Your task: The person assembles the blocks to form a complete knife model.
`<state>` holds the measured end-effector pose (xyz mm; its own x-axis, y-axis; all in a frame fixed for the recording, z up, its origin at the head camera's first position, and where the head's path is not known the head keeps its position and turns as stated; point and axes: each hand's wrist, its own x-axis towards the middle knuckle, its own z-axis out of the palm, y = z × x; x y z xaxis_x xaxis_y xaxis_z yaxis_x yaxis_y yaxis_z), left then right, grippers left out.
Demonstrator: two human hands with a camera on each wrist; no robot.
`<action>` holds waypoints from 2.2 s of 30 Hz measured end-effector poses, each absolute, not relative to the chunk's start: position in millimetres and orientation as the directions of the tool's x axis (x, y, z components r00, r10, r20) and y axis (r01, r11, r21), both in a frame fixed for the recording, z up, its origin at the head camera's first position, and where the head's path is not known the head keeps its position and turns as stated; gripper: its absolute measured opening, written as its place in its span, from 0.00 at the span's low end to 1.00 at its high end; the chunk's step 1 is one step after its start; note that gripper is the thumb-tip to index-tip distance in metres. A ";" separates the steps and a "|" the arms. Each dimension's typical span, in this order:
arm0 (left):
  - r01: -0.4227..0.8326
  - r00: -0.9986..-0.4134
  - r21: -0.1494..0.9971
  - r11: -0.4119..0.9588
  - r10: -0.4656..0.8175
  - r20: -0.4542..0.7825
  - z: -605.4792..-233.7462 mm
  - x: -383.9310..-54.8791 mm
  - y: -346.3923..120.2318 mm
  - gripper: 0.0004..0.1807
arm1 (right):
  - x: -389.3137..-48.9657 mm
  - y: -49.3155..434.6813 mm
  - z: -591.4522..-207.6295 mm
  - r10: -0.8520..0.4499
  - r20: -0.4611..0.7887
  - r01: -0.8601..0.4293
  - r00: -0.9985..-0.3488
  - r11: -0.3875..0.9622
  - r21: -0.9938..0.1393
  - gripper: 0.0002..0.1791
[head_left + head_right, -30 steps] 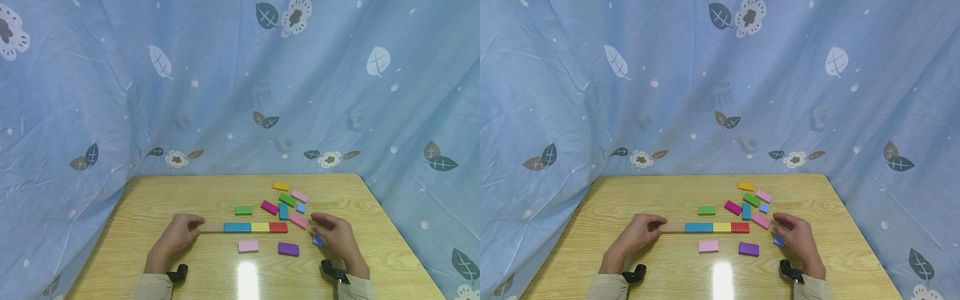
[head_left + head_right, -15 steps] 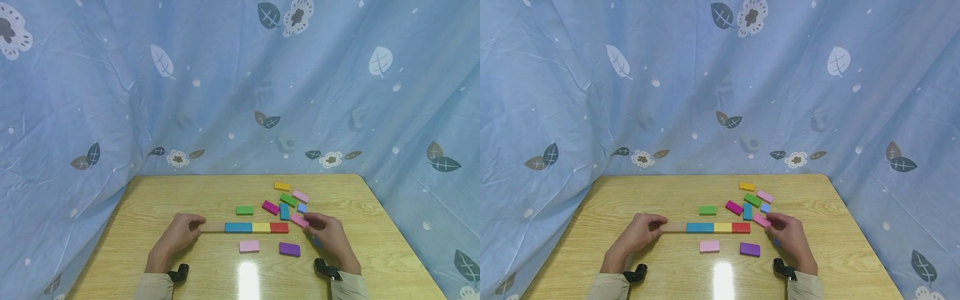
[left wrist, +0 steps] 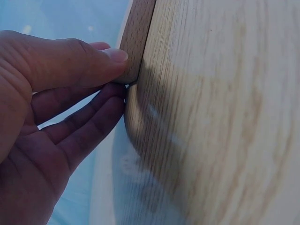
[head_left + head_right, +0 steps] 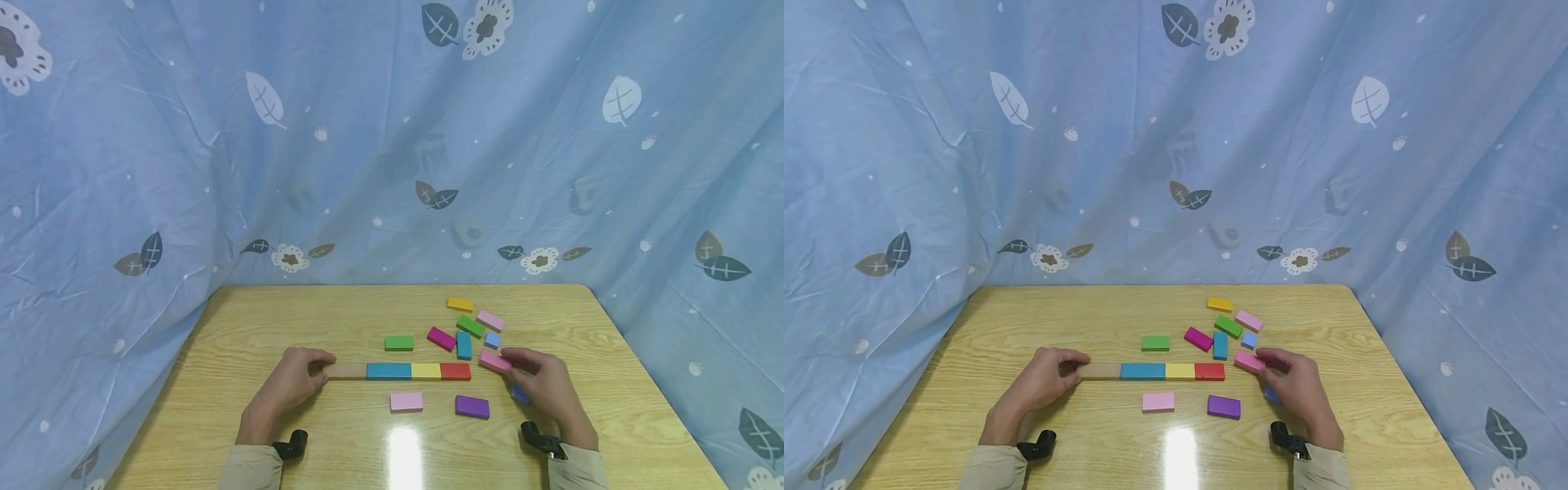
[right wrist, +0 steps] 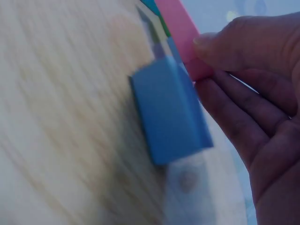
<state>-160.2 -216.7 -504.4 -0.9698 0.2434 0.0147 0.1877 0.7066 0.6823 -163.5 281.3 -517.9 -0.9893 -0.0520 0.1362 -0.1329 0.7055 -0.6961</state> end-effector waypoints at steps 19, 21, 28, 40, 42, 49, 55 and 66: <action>0.183 -0.972 0.680 0.710 0.233 0.018 -504.5 -158.5 -216.9 0.17 | -166.1 270.4 -514.3 -0.214 0.098 -0.220 -0.972 0.675 -0.704 0.20; 0.182 -0.972 0.679 0.711 0.233 0.017 -504.8 -158.6 -216.9 0.17 | -166.8 268.8 -514.8 -0.228 0.109 -0.238 -0.967 0.672 -0.701 0.20; 0.183 -0.973 0.672 0.718 0.231 0.019 -505.0 -158.5 -216.6 0.17 | -167.3 265.8 -515.7 -0.233 0.106 -0.237 -0.967 0.660 -0.713 0.20; 0.196 -0.970 0.670 0.716 0.240 0.027 -504.5 -159.2 -216.5 0.16 | -167.7 264.6 -516.2 -0.223 0.090 -0.218 -0.971 0.659 -0.720 0.20; 0.199 -0.970 0.667 0.718 0.242 0.029 -504.9 -159.3 -216.4 0.16 | -167.5 264.2 -516.1 -0.224 0.089 -0.218 -0.970 0.655 -0.724 0.20; 0.204 -0.970 0.659 0.724 0.242 0.034 -504.5 -159.4 -216.3 0.17 | -166.2 263.7 -515.6 -0.224 0.087 -0.216 -0.971 0.652 -0.727 0.20; 0.203 -0.970 0.663 0.720 0.242 0.033 -503.8 -159.3 -216.4 0.16 | -166.8 263.5 -515.2 -0.222 0.085 -0.214 -0.971 0.661 -0.719 0.20; 0.202 -0.969 0.667 0.717 0.247 0.028 -504.5 -159.3 -215.9 0.17 | -164.8 264.6 -514.0 -0.211 0.074 -0.199 -0.975 0.670 -0.715 0.20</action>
<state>-159.3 -215.9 -504.5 -0.9686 0.2470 0.0281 0.2022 0.7172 0.6668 -164.8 264.6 -514.0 -0.9747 -0.2110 0.0738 -0.1991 0.6700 -0.7152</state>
